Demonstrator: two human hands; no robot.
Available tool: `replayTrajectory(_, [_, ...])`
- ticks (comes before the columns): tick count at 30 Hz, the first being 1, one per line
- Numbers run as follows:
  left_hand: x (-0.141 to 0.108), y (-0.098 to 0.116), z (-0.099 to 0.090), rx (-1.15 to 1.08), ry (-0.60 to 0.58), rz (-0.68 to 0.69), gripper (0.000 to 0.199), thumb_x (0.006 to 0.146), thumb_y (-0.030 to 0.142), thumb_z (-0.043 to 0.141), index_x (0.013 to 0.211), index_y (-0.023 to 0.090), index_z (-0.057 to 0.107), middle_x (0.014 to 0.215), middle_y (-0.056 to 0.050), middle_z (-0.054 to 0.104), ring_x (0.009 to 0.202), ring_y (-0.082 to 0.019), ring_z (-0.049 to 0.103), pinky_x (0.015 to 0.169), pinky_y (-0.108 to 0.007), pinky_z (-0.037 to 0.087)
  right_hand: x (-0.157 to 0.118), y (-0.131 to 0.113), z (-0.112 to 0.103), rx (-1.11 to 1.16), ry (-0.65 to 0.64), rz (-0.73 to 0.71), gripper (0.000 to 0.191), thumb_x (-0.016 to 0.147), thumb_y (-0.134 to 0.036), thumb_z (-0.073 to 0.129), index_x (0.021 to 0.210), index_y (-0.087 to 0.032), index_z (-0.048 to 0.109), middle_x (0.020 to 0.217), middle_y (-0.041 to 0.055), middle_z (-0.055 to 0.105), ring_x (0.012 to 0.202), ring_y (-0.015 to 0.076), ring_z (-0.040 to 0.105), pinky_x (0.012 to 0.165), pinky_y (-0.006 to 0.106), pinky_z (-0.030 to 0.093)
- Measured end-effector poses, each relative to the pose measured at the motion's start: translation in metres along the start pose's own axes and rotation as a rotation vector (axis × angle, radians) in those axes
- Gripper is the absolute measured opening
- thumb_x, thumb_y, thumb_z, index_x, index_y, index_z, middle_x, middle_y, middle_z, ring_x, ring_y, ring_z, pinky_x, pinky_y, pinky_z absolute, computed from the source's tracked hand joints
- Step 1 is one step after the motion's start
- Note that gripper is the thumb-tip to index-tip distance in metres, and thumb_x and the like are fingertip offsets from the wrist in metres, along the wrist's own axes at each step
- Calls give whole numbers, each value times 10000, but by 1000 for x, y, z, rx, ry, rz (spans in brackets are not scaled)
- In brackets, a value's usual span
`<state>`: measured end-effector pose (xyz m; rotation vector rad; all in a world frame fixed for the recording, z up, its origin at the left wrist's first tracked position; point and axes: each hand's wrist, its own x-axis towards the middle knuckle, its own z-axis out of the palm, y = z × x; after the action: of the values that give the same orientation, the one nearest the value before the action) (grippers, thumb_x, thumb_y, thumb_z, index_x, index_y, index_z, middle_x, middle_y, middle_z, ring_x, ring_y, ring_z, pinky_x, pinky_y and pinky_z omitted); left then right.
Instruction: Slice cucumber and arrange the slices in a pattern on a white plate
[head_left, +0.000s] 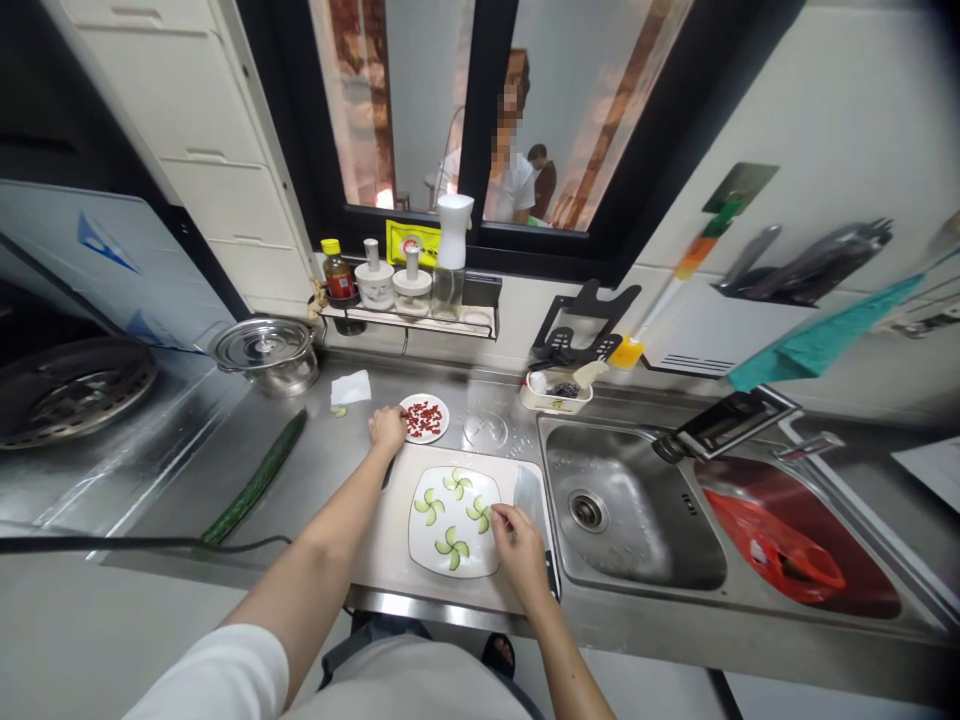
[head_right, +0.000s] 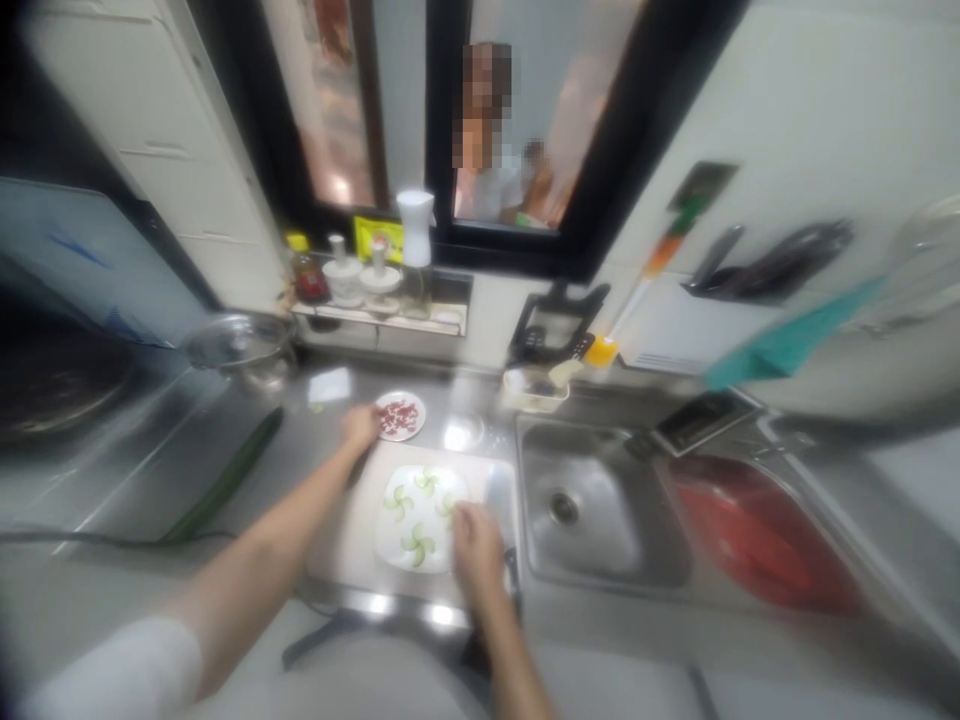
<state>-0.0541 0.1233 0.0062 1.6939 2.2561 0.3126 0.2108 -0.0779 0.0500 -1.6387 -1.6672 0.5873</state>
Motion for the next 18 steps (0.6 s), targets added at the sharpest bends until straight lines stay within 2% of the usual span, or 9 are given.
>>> replayTrajectory(9, [14, 5, 4, 176, -28, 91, 353, 869, 407, 451, 1048, 207, 681, 1041, -139, 638, 1052, -271, 530, 858, -363, 383, -3, 5, -7, -17, -5, 24, 288, 884, -358, 439, 865, -189, 671, 846, 71, 677, 777, 191, 606, 712, 284, 458])
replayTrajectory(18, [17, 2, 3, 227, -44, 158, 363, 886, 380, 406, 1035, 185, 675, 1049, -155, 629, 1053, -278, 525, 864, -374, 369, -4, 7, -8, -44, -7, 23, 285, 878, -360, 447, 860, -190, 676, 852, 76, 682, 790, 193, 615, 703, 276, 464])
